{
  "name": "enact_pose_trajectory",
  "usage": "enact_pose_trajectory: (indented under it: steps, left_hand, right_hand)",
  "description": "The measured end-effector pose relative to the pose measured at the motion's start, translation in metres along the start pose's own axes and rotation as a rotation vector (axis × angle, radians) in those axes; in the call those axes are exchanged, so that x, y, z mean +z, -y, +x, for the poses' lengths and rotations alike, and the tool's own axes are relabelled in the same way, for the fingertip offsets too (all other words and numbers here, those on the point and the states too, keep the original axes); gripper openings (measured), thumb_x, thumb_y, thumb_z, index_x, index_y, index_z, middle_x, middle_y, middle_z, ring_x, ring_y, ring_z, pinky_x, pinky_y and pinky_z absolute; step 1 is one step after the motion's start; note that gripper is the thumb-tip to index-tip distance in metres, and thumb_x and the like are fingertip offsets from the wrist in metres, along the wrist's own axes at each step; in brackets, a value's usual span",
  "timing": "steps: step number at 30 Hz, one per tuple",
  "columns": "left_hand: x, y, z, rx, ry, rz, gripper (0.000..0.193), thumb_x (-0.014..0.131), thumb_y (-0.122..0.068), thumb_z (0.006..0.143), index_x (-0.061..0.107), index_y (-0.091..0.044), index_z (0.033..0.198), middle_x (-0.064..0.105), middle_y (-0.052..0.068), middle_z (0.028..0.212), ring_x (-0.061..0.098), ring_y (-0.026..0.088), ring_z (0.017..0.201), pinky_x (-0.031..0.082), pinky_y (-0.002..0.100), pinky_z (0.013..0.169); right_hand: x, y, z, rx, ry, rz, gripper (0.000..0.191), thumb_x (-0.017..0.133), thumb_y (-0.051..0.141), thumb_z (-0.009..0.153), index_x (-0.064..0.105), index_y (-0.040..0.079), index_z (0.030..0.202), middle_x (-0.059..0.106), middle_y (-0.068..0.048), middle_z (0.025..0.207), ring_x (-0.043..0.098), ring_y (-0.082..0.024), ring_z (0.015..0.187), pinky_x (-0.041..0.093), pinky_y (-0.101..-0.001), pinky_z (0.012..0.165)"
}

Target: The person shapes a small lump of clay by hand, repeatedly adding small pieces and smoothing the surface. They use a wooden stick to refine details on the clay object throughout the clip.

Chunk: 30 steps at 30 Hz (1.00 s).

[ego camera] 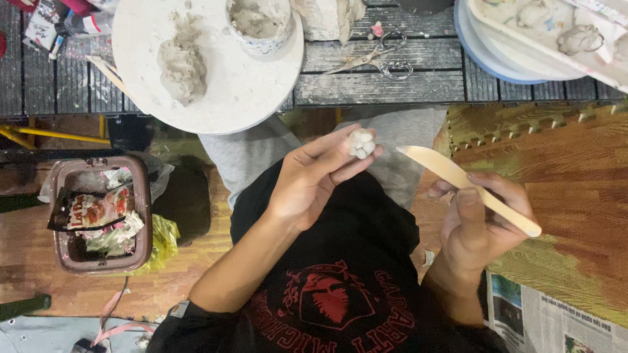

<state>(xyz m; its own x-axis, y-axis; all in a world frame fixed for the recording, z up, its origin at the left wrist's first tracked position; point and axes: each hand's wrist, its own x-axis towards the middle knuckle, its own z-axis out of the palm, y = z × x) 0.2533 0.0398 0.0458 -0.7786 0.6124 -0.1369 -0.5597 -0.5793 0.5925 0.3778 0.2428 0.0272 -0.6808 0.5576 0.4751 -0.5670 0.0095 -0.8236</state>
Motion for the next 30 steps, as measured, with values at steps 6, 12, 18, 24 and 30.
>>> enact_pose_trajectory:
  steps: [6,12,18,24,30]
  left_hand:
    - [0.007,-0.002,0.001,-0.023,-0.018,-0.055,0.042,0.056,-0.021,0.108,0.051,0.01,0.136,0.059,0.028,0.142,0.064,0.036,0.127,0.052,0.049,0.114]
    - [0.011,0.015,0.005,-0.198,0.016,-0.241,0.044,0.052,-0.025,0.108,0.054,0.008,0.136,0.057,0.026,0.144,0.058,0.031,0.134,0.048,0.041,0.119]
    - [0.002,0.042,0.014,-0.346,-0.065,-0.399,0.047,0.051,-0.032,0.11,0.055,0.012,0.127,0.06,0.027,0.139,0.058,0.033,0.134,0.047,0.043,0.121]
    - [-0.007,0.056,0.014,-0.449,-0.155,-0.308,0.049,0.056,-0.037,0.107,0.057,0.005,0.132,0.062,0.019,0.131,0.059,0.029,0.12,0.045,0.047,0.116]
    - [-0.004,0.047,0.0,-0.331,0.15,-0.07,0.053,0.07,-0.013,0.1,0.052,0.006,0.146,0.064,0.018,0.138,0.064,0.029,0.126,0.053,0.047,0.113]
  right_hand:
    - [-0.01,-0.01,-0.006,-0.074,-0.009,-0.086,0.025,0.074,0.012,0.108,0.059,-0.007,0.116,0.066,-0.02,0.099,0.072,-0.029,0.078,0.063,-0.0422,0.068]
    - [-0.026,-0.017,-0.017,-0.085,-0.107,0.104,0.022,0.069,0.017,0.113,0.059,-0.001,0.105,0.066,-0.016,0.078,0.071,-0.027,0.06,0.058,-0.037,0.049]
    - [-0.036,-0.032,-0.01,0.058,-0.112,0.109,0.014,0.067,0.008,0.11,0.063,-0.006,0.11,0.067,-0.022,0.085,0.068,-0.025,0.059,0.056,-0.0349,0.043]
    - [-0.04,-0.031,-0.016,0.232,-0.13,0.174,0.01,0.067,0.002,0.108,0.066,-0.008,0.111,0.07,-0.02,0.086,0.07,-0.025,0.068,0.059,-0.0359,0.058]
    - [-0.068,-0.017,-0.021,0.187,-0.063,0.17,0.011,0.068,0.004,0.106,0.068,-0.005,0.111,0.071,-0.02,0.091,0.071,-0.021,0.066,0.058,-0.0326,0.054]
